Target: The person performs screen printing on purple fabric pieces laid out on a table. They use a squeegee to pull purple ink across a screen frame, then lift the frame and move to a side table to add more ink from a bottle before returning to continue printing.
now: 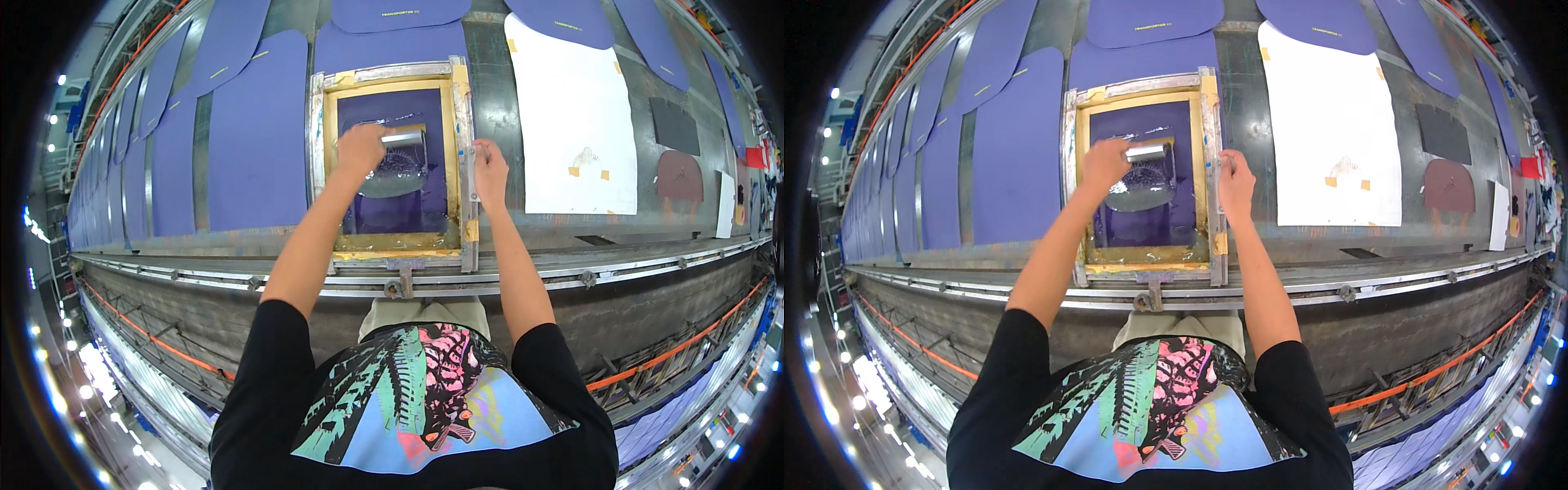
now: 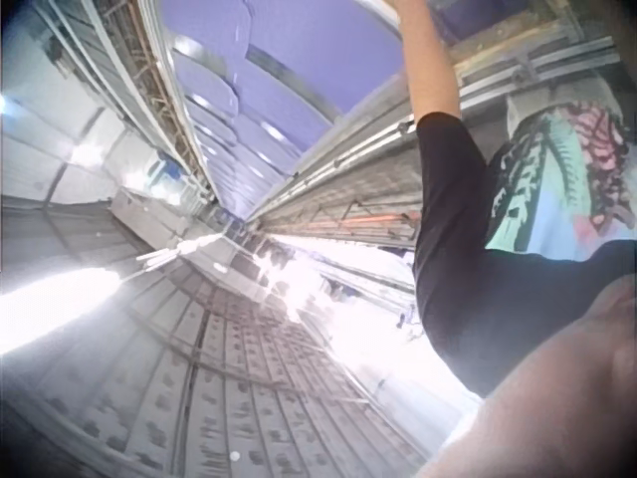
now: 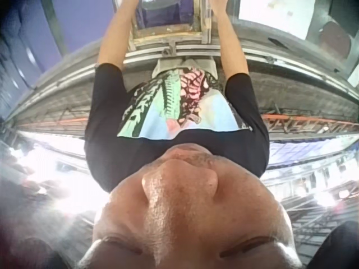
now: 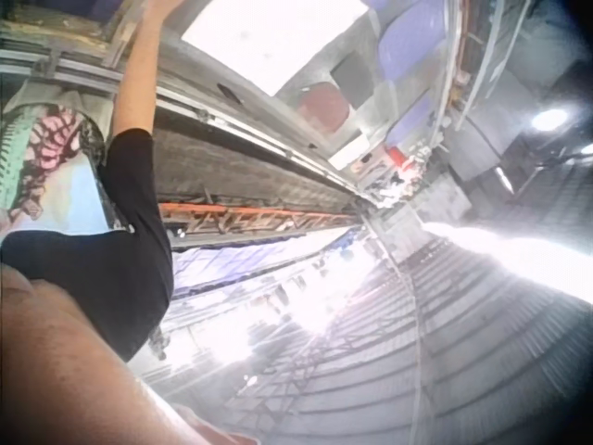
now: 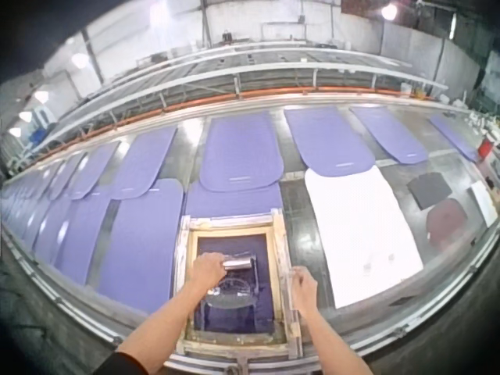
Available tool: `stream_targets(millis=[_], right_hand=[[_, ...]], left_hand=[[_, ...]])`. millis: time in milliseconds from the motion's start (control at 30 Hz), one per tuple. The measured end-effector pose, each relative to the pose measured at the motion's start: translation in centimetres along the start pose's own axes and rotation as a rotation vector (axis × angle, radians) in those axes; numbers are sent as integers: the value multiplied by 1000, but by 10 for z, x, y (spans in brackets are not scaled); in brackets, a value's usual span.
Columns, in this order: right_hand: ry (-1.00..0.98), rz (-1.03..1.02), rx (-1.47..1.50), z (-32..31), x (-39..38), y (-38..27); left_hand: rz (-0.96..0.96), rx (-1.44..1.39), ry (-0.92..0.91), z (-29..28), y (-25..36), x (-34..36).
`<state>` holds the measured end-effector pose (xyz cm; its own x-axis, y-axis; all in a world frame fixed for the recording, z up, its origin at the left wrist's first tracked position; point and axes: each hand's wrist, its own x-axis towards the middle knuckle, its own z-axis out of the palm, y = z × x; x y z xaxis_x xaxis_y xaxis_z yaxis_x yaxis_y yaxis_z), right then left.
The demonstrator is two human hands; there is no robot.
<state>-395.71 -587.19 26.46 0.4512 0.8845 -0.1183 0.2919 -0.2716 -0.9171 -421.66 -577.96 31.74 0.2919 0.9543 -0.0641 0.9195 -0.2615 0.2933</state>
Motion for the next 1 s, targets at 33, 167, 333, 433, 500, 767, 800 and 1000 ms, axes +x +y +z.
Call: stream_targets(millis=[33, 167, 333, 433, 500, 767, 800, 1000], right_hand=[[10, 3, 9, 1, 2, 1], [-20, 16, 25, 5, 9, 5], [-33, -37, -36, 11, 25, 17], [29, -130, -4, 21, 5, -39], [1, -104, 5, 56, -22, -75], [8, -127, 91, 281, -118, -103], [13, -111, 86, 300, -128, -113], [14, -108, 10, 341, -149, -136]], left_hand=[[20, 13, 11, 6, 3, -17], [221, -126, 207, 38, 2, -107], [286, -260, 247, 23, 3, -164], [295, -306, 291, 0, -11, -180], [251, -278, 285, -19, -46, -194], [160, -183, 225, -79, -262, -245], [158, -161, 216, -87, -285, -246], [78, -199, 193, -94, -341, -283]])
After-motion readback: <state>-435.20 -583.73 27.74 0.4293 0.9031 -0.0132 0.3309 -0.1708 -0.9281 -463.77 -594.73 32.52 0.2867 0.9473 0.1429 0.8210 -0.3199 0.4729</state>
